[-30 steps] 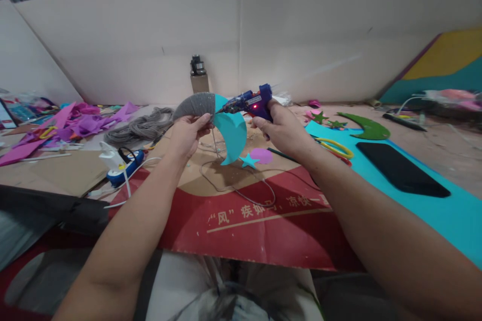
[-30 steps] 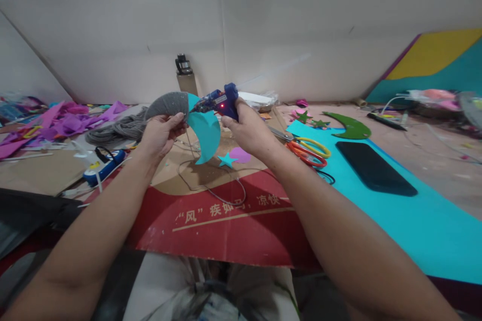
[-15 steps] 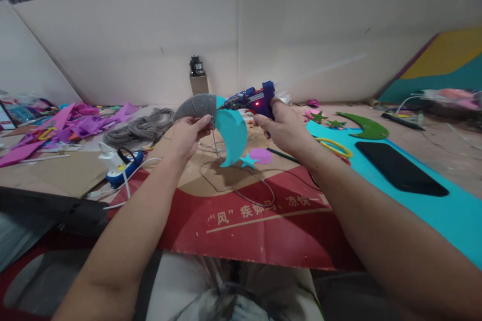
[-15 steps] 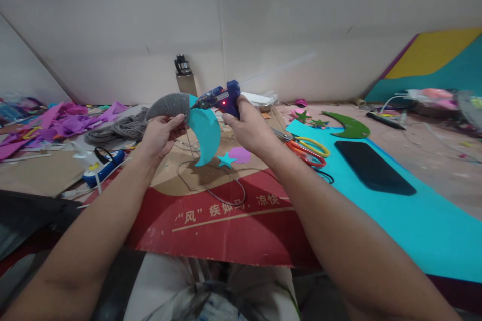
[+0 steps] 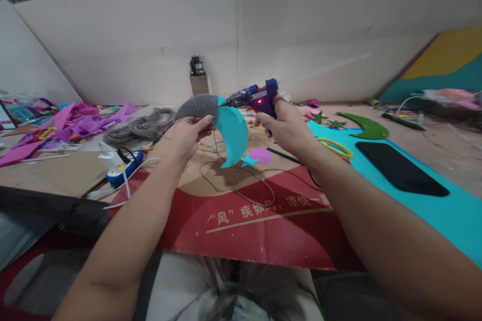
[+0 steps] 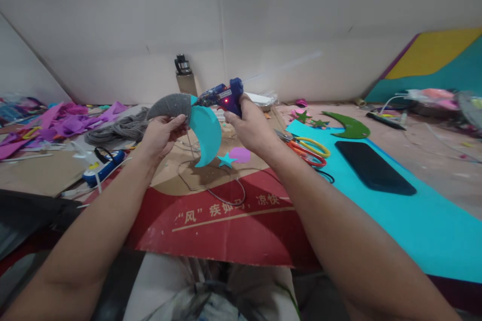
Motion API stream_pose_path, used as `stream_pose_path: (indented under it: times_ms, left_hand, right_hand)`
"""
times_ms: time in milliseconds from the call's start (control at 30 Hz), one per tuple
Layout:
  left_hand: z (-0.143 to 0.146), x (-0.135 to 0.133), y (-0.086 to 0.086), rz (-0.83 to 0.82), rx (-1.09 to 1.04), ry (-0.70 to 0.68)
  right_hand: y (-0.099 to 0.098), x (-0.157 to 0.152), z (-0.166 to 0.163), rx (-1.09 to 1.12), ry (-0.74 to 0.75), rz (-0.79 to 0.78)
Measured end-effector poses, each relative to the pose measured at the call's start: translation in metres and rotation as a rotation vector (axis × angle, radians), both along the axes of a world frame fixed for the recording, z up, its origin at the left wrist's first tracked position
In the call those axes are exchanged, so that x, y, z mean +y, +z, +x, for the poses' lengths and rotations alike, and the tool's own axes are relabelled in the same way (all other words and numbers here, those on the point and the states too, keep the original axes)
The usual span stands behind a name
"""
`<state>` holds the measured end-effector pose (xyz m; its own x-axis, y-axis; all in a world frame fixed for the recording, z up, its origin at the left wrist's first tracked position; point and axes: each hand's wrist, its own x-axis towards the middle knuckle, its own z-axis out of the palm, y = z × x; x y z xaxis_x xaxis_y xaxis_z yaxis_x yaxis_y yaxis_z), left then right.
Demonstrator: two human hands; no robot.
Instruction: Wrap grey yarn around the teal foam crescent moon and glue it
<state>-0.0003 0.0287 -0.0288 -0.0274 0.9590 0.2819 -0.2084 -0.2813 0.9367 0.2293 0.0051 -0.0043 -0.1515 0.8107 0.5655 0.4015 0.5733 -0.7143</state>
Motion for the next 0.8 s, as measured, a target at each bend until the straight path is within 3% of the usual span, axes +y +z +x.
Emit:
stream_pose_path:
  times_ms: [800]
  left_hand:
    - [0.0001,-0.0006,-0.0008,0.0,0.027,-0.036]
  right_hand:
    - [-0.0033,0.0062,0.002,0.023,-0.041,0.052]
